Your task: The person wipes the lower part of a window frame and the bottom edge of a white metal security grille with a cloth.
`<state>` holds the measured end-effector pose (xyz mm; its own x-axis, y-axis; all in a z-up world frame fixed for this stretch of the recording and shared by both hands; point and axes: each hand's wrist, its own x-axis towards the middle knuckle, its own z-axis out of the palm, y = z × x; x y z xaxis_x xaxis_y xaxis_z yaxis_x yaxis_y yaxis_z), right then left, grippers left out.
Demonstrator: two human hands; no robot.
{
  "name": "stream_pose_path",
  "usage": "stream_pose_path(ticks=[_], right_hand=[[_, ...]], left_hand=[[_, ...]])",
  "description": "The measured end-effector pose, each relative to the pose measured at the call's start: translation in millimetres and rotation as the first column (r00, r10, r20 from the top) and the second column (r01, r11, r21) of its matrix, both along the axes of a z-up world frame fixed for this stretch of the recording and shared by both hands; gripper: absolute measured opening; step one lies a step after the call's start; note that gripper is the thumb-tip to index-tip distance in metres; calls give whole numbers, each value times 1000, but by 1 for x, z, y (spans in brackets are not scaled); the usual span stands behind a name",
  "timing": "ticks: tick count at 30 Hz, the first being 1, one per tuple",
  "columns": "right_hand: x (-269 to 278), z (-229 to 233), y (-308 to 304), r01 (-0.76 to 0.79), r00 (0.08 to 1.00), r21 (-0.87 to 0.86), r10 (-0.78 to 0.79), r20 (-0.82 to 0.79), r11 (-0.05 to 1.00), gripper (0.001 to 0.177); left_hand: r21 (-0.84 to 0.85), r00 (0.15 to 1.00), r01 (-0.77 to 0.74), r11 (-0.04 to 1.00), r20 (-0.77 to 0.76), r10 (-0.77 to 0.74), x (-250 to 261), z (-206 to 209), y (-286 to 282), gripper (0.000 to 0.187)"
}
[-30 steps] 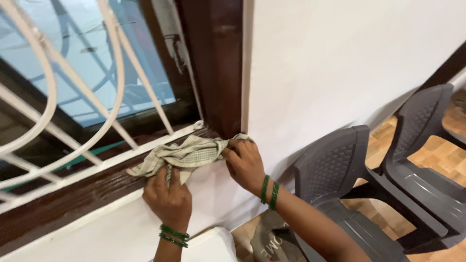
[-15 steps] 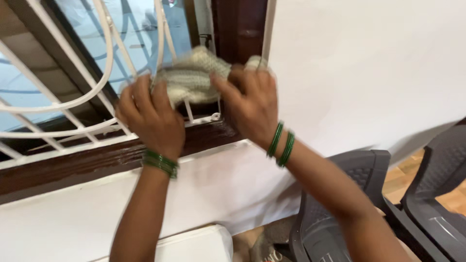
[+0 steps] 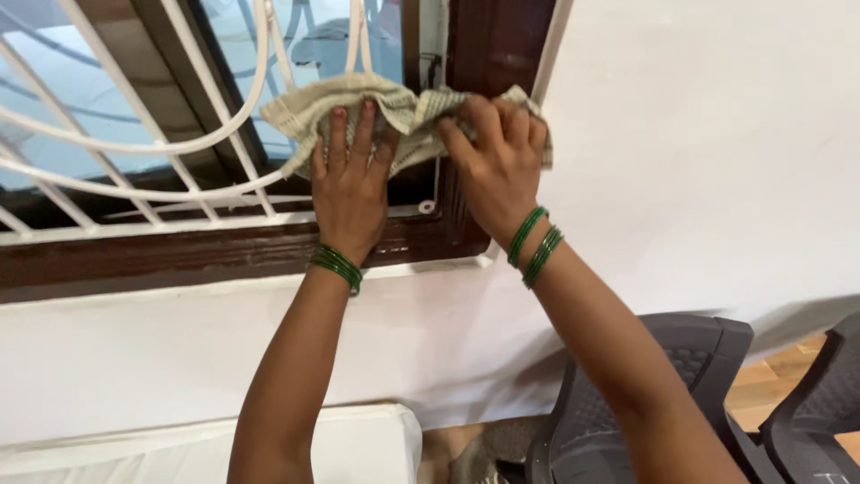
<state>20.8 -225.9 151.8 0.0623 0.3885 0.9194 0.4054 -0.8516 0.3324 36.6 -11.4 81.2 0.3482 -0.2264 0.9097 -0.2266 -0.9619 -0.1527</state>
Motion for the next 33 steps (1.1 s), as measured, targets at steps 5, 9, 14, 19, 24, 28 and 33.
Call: stream_pose_path(ticks=[5,9,14,19,24,28,33], right_hand=[[-8,-63,0,-45,995,14,47,-92,999,19],[-21,-111,1,-83,972,40,89,-218,996,26],[-40,-147,7,-94,930,108,126,-345,990,33],[-50,-154,16,-170,874,199,241,-422,965,34],[-48,-148,37,-268,842,164,313,-439,949,36],[-36,-122,60,-376,797,103,379,-470,921,43],[-21,-48,87,-431,827,29,408,-387,902,45]], left_hand=[[-98,942,1,995,-335,-34,-33,-40,-4,32],[-78,926,-32,996,-378,0,-59,-70,-2,43],[-121,916,-26,992,-401,-24,-73,-96,0,47],[-108,916,-69,992,-400,20,-87,-121,6,52],[-210,928,-118,971,-372,32,-89,-137,23,50],[-216,909,-233,948,-394,134,-86,-123,40,53],[-253,955,-243,937,-234,185,-69,-48,80,70]])
